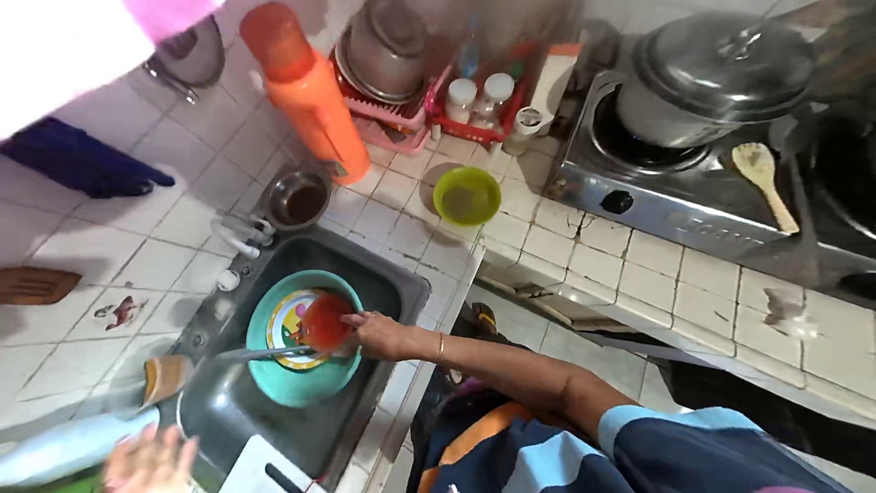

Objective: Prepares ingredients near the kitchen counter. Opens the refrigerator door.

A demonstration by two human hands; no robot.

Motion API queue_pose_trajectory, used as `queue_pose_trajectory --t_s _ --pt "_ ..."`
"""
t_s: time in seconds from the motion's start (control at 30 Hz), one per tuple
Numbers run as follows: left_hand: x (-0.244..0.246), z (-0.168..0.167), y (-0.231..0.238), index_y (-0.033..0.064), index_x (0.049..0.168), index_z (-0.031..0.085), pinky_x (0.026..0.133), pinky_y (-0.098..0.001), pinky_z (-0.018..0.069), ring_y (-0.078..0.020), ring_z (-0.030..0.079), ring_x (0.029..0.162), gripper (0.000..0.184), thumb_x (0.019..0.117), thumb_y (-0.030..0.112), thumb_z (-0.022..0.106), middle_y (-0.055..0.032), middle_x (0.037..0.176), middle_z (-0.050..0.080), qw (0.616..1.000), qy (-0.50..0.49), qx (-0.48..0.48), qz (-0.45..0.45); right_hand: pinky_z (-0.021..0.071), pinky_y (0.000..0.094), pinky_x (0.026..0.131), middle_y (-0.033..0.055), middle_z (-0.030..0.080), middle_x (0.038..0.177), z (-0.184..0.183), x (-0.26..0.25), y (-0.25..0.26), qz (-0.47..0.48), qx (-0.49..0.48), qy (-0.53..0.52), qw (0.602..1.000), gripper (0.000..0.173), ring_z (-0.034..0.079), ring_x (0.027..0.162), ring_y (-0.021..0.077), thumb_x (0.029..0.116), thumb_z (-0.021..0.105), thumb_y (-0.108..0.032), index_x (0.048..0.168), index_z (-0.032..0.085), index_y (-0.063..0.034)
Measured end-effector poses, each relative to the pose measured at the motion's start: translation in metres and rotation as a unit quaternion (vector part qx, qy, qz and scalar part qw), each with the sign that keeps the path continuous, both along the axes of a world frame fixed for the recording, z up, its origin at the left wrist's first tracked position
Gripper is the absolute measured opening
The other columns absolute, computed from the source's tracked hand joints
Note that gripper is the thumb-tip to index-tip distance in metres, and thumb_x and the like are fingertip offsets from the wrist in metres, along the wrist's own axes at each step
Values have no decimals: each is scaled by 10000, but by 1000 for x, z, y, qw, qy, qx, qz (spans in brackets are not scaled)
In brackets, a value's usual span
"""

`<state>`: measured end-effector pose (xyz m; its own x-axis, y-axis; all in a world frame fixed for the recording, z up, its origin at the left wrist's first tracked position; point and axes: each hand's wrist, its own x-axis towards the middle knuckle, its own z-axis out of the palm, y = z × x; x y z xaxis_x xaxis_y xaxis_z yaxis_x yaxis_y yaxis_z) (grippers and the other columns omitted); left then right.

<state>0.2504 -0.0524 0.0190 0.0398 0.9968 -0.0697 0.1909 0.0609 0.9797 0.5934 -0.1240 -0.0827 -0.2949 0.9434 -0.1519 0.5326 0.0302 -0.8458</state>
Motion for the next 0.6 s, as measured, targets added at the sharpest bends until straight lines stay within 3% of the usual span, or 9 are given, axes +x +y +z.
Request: queue_pose_trajectory --t_s 0.03,0.07,0.1,0.13,0.17,0.2,0.27,0.43,0.6 --pt "41 -23 -4 88 1475 386 998 -375 541 -146 635 1228 429 1125 283 230 -1 1377 633 999 -7 -25 -29 353 661 1116 284 512 1476 -3 13 -2 13 1 -12 1000 259 460 1381 477 981 651 -74 1222 717 -6" --pt "86 -44 -11 -29 1471 385 1068 -358 468 -164 556 1306 434 1111 176 256 -81 1434 563 994 91 -13 -63 362 657 1111 281 532 1455 -1 28 -6 17 0 -7 1000 273 479 1365 470 981 673 -111 1234 721 -23" --pt "128 -63 -20 -125 1416 479 1165 -450 366 -291 456 1416 408 1055 58 435 -225 1503 491 962 251 25 -106 404 643 1077 272 592 1378 1 45 -10 14 2 5 1000 281 539 1304 455 984 680 -138 1237 720 -24" --pt "164 -77 -30 -91 1363 581 1190 -624 259 -440 337 1477 424 983 92 629 -314 1537 411 908 385 46 -159 444 631 1033 266 637 1294 3 62 -17 7 -3 20 1000 287 594 1231 442 998 665 -156 1243 711 -14" --pt "194 -91 -39 -38 1336 635 1158 -726 217 -528 294 1472 444 933 132 715 -349 1544 378 881 427 71 -190 465 618 1014 261 657 1248 4 80 -23 -4 -17 36 999 289 623 1188 432 1015 639 -159 1253 699 -6" --pt "219 -103 -45 -19 1351 630 1149 -713 258 -542 317 1454 464 931 161 717 -355 1541 377 883 413 84 -208 470 602 1023 257 666 1239 6 100 -28 -19 -33 53 998 298 634 1176 419 1029 614 -156 1273 687 -1" --pt "262 -114 -56 -43 1398 573 1154 -579 367 -463 401 1438 487 956 130 683 -320 1536 411 919 321 72 -217 472 563 1047 252 678 1236 5 140 -41 -53 -48 81 994 308 650 1170 394 1047 586 -154 1289 672 16" --pt "334 -124 -66 -83 1398 548 1081 -554 441 -453 478 1375 486 948 74 642 -320 1510 444 933 260 158 -194 506 429 1042 222 697 1224 20 240 -82 -146 -28 138 979 308 686 1128 286 1060 556 -132 1286 647 56" --pt "389 -128 -64 -85 1386 559 1059 -464 495 -385 511 1365 455 962 75 601 -303 1508 454 944 194 171 -206 531 357 1023 189 702 1218 55 329 -96 -292 60 143 944 291 689 1114 207 1055 535 -109 1249 667 64"
